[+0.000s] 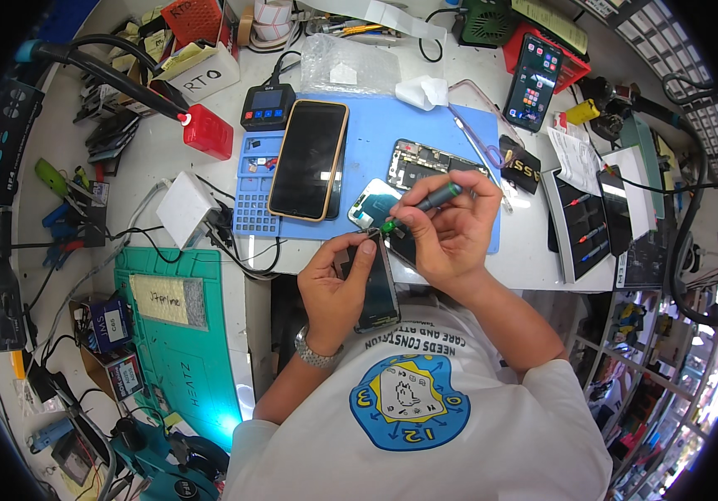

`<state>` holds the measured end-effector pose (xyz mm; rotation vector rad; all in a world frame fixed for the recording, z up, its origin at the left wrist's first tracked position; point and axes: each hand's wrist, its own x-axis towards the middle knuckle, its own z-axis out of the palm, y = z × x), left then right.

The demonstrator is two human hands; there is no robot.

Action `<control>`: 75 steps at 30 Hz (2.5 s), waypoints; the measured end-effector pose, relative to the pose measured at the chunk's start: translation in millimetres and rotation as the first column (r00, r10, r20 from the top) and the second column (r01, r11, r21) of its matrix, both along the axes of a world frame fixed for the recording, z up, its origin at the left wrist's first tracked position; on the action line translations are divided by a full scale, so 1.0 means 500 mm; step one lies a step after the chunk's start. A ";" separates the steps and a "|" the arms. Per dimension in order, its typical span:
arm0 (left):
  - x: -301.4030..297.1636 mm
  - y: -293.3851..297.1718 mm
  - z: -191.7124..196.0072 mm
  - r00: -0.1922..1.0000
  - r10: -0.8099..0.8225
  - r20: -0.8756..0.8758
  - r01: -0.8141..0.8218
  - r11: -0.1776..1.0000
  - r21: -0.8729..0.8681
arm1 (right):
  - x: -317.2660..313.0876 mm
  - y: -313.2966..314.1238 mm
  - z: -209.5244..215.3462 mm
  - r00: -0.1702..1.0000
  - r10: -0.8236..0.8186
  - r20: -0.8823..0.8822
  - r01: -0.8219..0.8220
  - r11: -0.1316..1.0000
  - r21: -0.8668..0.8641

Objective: The person works on a disassembled smartphone, using a screwdriver to remove and install screws on the device's frame. They handle multiple phone components and tools on a cluttered workbench, occasionally interacting with a nearby phone screen.

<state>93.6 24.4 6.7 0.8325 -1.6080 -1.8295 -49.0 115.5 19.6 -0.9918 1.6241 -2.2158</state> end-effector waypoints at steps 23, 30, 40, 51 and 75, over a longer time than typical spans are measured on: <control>-0.004 0.000 -0.006 1.000 0.011 -0.026 -0.012 0.998 -0.059 | 0.001 0.000 -0.002 1.000 0.002 -0.004 -0.002 1.000 -0.016; -0.001 0.001 0.002 1.000 0.002 0.008 -0.002 1.000 -0.014 | 0.001 0.002 -0.002 1.000 0.002 -0.008 -0.002 1.000 -0.016; -0.001 -0.002 -0.008 0.998 -0.019 -0.053 0.020 1.000 0.023 | -0.011 -0.005 -0.010 0.996 -0.079 -0.049 0.079 0.997 -0.010; -0.007 -0.001 -0.002 0.999 -0.006 -0.040 0.007 0.999 0.043 | -0.016 -0.011 -0.020 0.996 -0.070 -0.048 0.072 0.997 0.039; -0.008 0.003 -0.002 1.000 0.004 -0.029 -0.004 1.000 -0.026 | -0.022 -0.008 -0.018 0.890 0.045 -0.454 -0.048 0.999 0.005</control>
